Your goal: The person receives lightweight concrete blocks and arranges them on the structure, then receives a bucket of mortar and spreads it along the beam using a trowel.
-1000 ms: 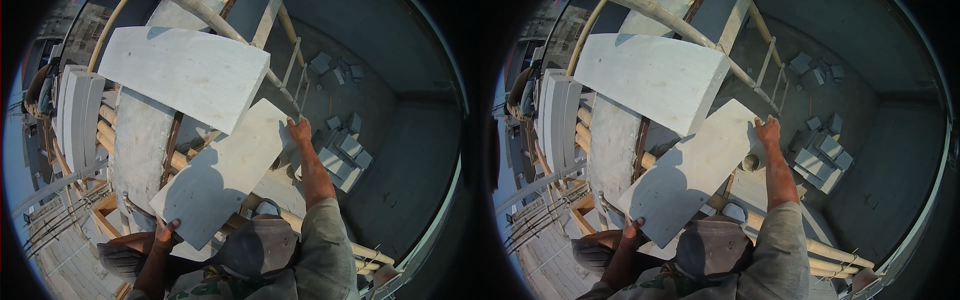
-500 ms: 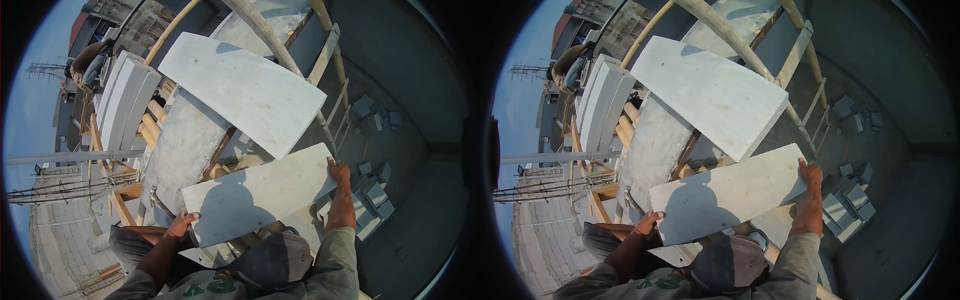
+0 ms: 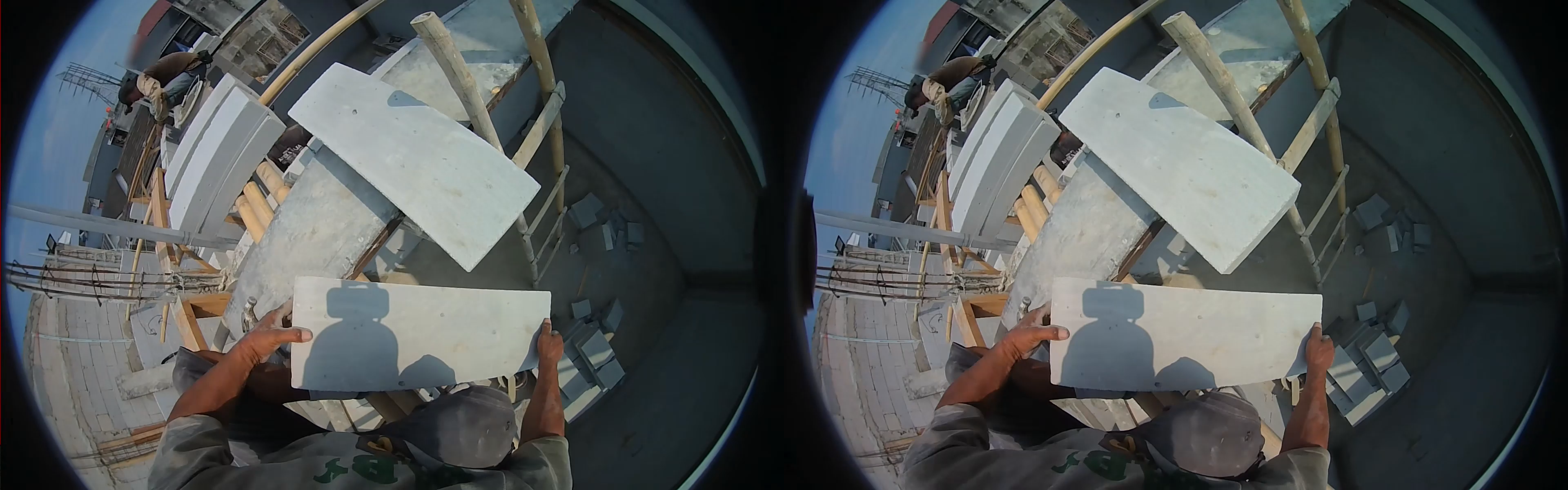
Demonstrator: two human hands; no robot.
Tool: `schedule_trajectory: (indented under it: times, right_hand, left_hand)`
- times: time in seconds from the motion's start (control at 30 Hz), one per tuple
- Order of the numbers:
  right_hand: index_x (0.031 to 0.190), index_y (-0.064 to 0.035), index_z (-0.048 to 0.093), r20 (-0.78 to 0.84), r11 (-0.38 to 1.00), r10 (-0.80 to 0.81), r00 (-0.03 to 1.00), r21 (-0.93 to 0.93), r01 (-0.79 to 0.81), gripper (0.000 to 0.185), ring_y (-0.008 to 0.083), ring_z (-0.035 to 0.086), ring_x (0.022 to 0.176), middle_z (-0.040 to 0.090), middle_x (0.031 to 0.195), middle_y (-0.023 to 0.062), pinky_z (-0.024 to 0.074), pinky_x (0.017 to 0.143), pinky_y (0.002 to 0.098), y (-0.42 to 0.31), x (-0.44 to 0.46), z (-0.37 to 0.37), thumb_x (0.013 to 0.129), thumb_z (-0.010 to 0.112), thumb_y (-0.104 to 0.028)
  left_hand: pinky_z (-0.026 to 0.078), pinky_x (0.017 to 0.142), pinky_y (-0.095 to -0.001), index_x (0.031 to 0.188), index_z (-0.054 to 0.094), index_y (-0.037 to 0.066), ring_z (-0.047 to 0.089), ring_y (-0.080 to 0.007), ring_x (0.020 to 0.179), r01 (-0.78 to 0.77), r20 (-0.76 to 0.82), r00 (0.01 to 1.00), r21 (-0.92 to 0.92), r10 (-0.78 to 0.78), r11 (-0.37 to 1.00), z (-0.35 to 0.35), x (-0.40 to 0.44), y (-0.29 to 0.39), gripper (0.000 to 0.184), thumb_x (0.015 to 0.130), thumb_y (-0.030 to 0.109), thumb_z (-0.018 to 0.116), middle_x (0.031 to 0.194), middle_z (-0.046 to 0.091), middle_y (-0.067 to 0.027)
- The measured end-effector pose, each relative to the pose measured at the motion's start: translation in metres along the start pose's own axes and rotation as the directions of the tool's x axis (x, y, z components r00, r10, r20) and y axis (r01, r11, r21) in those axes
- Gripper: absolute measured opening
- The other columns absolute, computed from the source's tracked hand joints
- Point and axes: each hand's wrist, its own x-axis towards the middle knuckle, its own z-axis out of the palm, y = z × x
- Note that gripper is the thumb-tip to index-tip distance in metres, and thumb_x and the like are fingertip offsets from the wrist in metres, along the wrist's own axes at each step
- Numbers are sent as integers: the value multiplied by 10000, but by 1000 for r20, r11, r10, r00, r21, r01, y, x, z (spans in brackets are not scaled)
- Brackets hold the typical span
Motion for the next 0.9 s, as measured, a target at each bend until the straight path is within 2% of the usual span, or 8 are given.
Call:
schedule_trajectory:
  times: [0.13,0.23,0.3,0.4,0.5,0.63,0.8,0.9]
  right_hand:
    - [924,86,643,-23,995,-102,994,-9,102,682,470,578,963,620,963,318,438,854,478,-4,-27,-19,835,490,-572]
    - [901,84,641,79,990,-103,992,110,94,616,396,626,866,649,896,272,461,798,441,-10,-57,-28,837,550,-522]
    - [827,50,630,154,928,-8,988,369,-50,492,236,586,713,637,773,136,459,682,371,-8,-77,-20,830,628,-441]
    - [753,-1,594,174,866,-89,981,499,-10,379,122,475,655,559,708,23,403,585,307,-22,-114,-16,837,658,-365]
    - [718,-32,561,232,802,-87,969,593,-70,341,94,404,615,498,667,-23,347,543,279,-56,-146,-13,855,644,-332]
    - [764,-48,572,279,795,-104,955,601,-89,282,88,442,579,514,669,-20,366,525,271,-60,-157,23,864,637,-303]
    - [742,-40,577,320,724,-116,940,676,-141,268,66,414,575,504,637,-34,338,513,255,-83,-186,22,867,651,-265]
    - [767,-9,590,322,861,-183,929,508,-7,277,74,443,609,541,669,-15,367,544,258,-92,-191,-3,868,646,-261]
  left_hand:
    - [357,1005,-339,1381,354,-16,485,-241,1161,-37,35,999,-33,38,999,-41,5,33,885,643,271,749,1253,519,-167]
    - [387,986,-345,1373,358,-23,505,-248,1137,-65,66,996,32,63,997,-79,13,56,864,646,248,737,1245,522,-169]
    - [392,984,-345,1369,360,-28,513,-249,1130,-75,95,993,31,72,997,-106,25,70,863,648,254,742,1241,525,-174]
    - [423,960,-352,1348,386,-36,545,-260,1098,-115,75,991,26,112,993,-127,47,84,851,657,291,759,1207,548,-191]
    - [469,915,-355,1330,407,-29,580,-257,1052,-120,33,992,21,120,993,-158,77,88,848,669,359,771,1173,569,-191]
    - [509,862,-351,1317,425,-6,609,-236,999,-82,-19,996,146,86,986,-191,119,103,860,669,438,776,1132,590,-169]
    - [526,823,-349,1289,463,-3,630,-247,959,-24,-68,997,94,30,995,-220,166,92,874,650,506,772,1082,613,-185]
    - [525,816,-352,1260,501,0,637,-263,947,-49,-60,997,48,52,998,-223,184,76,887,631,570,759,1060,622,-200]
